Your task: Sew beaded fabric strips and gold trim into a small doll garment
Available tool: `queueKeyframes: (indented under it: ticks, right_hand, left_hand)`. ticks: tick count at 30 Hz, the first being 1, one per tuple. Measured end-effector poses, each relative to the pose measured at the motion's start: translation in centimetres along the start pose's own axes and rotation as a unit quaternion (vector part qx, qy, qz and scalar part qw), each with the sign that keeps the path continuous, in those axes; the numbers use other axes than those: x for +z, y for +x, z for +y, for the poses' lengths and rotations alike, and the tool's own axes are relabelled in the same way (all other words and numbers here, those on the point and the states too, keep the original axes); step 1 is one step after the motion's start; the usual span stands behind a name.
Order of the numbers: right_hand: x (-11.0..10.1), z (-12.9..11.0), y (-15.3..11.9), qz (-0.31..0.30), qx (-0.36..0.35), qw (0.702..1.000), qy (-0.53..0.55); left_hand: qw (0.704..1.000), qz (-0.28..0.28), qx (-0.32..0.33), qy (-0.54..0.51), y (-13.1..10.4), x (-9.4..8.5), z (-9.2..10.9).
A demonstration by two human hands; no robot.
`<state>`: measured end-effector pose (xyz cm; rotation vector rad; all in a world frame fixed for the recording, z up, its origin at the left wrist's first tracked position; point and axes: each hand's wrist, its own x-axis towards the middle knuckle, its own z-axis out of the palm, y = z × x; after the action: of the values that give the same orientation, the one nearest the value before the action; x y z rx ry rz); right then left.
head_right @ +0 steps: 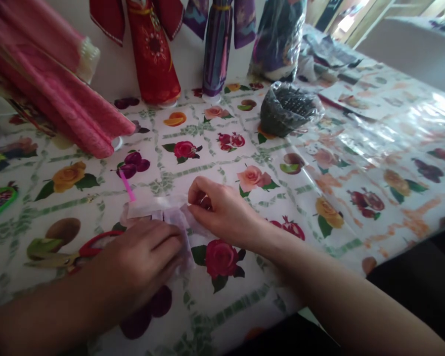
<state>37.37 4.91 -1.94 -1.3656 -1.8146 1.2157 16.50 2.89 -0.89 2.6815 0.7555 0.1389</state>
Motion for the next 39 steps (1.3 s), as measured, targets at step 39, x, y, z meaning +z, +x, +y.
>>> queueKeyframes:
  ticks: [39]
  right_hand:
    - [0.3, -0.1, 0.5, -0.034, 0.107, 0.97, 0.214]
  left_hand:
    - [0.976, 0.162, 0.057, 0.136, -0.6, 1.8, -0.1]
